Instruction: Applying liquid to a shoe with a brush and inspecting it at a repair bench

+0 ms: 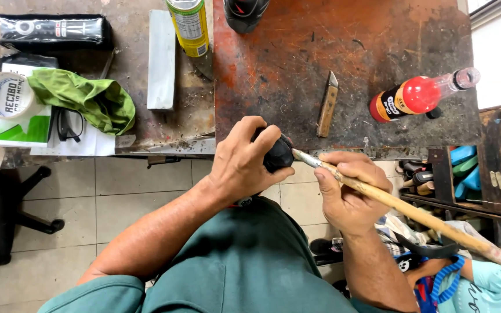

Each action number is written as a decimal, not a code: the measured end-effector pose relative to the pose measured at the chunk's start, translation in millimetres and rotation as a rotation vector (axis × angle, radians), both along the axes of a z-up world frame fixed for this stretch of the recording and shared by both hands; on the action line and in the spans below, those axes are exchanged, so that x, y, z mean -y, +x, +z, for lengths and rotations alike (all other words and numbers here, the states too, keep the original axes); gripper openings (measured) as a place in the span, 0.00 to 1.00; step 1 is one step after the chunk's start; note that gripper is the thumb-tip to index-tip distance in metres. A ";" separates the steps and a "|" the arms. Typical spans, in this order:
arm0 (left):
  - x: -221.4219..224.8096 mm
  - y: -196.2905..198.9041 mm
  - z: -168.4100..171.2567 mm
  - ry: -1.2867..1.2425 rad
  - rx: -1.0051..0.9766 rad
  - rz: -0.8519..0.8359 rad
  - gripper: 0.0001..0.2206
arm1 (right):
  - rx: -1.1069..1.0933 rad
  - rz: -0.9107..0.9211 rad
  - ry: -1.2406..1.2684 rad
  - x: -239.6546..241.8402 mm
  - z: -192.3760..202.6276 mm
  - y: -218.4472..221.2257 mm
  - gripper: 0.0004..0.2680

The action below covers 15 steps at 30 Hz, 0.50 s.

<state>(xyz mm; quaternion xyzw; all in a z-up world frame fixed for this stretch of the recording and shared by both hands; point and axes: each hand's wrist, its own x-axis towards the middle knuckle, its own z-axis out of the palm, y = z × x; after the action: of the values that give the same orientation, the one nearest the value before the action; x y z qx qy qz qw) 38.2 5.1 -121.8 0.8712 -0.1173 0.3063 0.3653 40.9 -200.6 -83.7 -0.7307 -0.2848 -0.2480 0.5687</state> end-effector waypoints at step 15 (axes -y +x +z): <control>0.1 -1.9 2.9 0.211 -0.015 -0.004 0.24 | -0.009 -0.205 0.138 155.5 111.1 69.6 0.03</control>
<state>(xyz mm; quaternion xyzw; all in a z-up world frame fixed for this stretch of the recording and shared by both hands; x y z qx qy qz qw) 36.3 5.0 -118.9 0.9068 -0.1479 0.2850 0.2731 110.5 -356.1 27.4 -0.7163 -0.1881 -0.3207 0.5905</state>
